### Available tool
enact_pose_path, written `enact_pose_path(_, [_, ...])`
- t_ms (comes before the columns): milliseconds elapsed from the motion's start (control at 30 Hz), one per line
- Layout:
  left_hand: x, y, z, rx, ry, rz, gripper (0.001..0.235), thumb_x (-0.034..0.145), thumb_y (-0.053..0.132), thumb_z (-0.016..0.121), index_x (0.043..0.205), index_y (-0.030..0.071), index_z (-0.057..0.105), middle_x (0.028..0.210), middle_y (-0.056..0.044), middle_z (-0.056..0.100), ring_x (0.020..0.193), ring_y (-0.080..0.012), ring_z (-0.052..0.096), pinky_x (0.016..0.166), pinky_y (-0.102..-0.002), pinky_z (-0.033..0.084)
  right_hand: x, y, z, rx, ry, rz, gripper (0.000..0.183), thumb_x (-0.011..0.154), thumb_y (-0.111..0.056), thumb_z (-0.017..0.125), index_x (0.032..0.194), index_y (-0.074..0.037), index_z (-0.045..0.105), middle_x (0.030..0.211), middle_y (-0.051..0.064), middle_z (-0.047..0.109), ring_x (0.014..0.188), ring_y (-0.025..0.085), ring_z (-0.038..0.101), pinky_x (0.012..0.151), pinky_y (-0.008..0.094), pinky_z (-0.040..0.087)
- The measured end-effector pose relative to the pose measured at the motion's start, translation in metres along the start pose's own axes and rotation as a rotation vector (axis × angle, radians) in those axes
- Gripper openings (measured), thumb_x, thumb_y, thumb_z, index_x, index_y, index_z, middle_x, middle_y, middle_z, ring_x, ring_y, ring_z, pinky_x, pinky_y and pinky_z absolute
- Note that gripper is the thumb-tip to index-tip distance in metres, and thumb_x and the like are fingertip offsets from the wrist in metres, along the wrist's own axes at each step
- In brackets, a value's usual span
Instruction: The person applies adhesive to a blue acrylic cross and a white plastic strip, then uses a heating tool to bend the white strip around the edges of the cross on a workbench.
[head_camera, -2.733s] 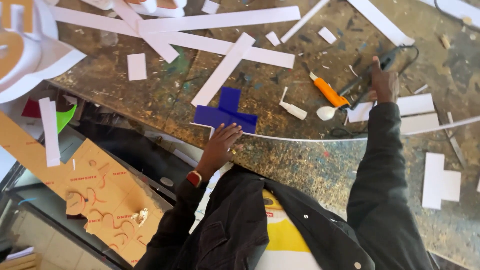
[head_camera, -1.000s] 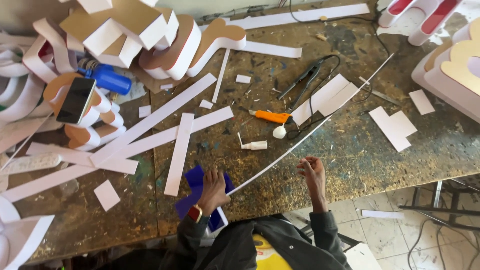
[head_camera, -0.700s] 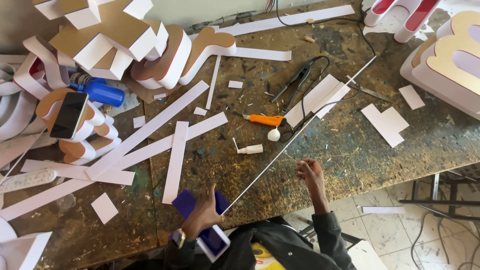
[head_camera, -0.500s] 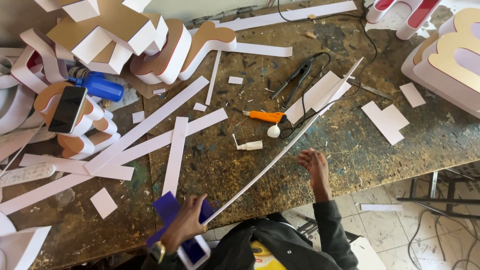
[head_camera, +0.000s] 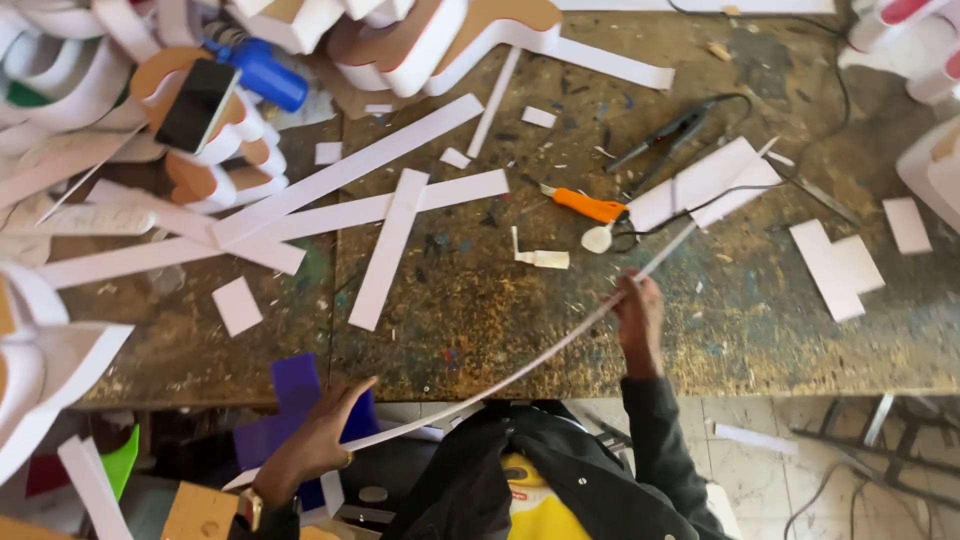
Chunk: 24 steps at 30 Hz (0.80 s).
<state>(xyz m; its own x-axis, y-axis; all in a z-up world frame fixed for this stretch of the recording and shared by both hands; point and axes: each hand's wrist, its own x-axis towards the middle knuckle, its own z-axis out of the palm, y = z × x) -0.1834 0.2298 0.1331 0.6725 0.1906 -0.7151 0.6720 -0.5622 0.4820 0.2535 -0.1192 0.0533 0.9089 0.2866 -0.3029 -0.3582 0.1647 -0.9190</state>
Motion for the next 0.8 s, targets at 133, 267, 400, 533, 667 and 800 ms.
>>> enact_pose_path(133, [0.017, -0.034, 0.042, -0.069, 0.114, 0.308, 0.111, 0.086, 0.007, 0.084, 0.180, 0.028, 0.028, 0.185, -0.010, 0.029, 0.172, -0.0317, 0.026, 0.135, -0.046, 0.026, -0.024, -0.059, -0.021, -0.002, 0.066, -0.303, 0.014, 0.112, -0.023, 0.074, 0.123, -0.017, 0.069, 0.097, -0.005, 0.072, 0.073, 0.006, 0.066, 0.066, 0.022, 0.059])
enact_pose_path(267, [0.029, 0.033, 0.034, -0.030, 0.163, 0.410, 0.109, 0.091, 0.021, 0.088, 0.181, 0.030, 0.028, 0.160, -0.018, 0.045, 0.151, -0.0407, 0.044, 0.124, -0.053, 0.034, -0.009, -0.158, 0.004, -0.181, -0.258, -0.666, 0.025, 0.129, -0.044, 0.059, 0.137, -0.021, 0.065, 0.093, -0.012, 0.063, 0.070, -0.001, 0.059, 0.063, 0.015, 0.053])
enact_pose_path(400, [0.077, 0.098, 0.024, 0.004, 0.268, 0.407, 0.123, 0.083, 0.019, 0.101, 0.178, 0.036, 0.025, 0.153, -0.016, 0.049, 0.141, -0.0347, 0.048, 0.121, -0.060, 0.043, 0.044, -0.227, 0.053, -0.264, -0.043, -0.486, 0.045, 0.114, -0.055, 0.075, 0.130, -0.015, 0.062, 0.116, -0.007, 0.064, 0.096, 0.002, 0.070, 0.089, 0.015, 0.067])
enact_pose_path(533, [0.125, 0.165, 0.021, -0.068, 0.349, 0.462, 0.129, 0.086, 0.014, 0.099, 0.182, 0.033, 0.015, 0.164, -0.023, 0.034, 0.153, -0.0406, 0.036, 0.127, -0.067, 0.034, 0.076, -0.276, 0.116, -0.286, -0.089, -0.324, 0.050, 0.104, -0.036, 0.086, 0.137, -0.007, 0.061, 0.128, 0.000, 0.076, 0.099, 0.000, 0.090, 0.083, 0.005, 0.085])
enact_pose_path(667, [0.174, 0.202, 0.050, -0.116, 0.578, 0.480, 0.122, 0.086, 0.008, 0.095, 0.180, 0.030, 0.020, 0.150, -0.022, 0.042, 0.144, -0.0412, 0.042, 0.122, -0.065, 0.038, 0.141, -0.277, 0.153, -0.281, -0.122, -0.401, 0.019, 0.110, -0.023, 0.086, 0.119, -0.011, 0.074, 0.103, -0.006, 0.079, 0.089, 0.002, 0.083, 0.076, 0.015, 0.081])
enact_pose_path(800, [0.161, 0.233, 0.069, -0.175, 0.976, 0.467, 0.128, 0.071, 0.006, 0.104, 0.175, 0.016, 0.029, 0.136, -0.023, 0.050, 0.125, -0.0381, 0.050, 0.104, -0.053, 0.047, 0.152, -0.293, 0.195, -0.158, -0.170, -0.304, 0.008, 0.111, -0.010, 0.066, 0.115, -0.004, 0.070, 0.093, 0.004, 0.080, 0.083, 0.014, 0.088, 0.074, 0.033, 0.086])
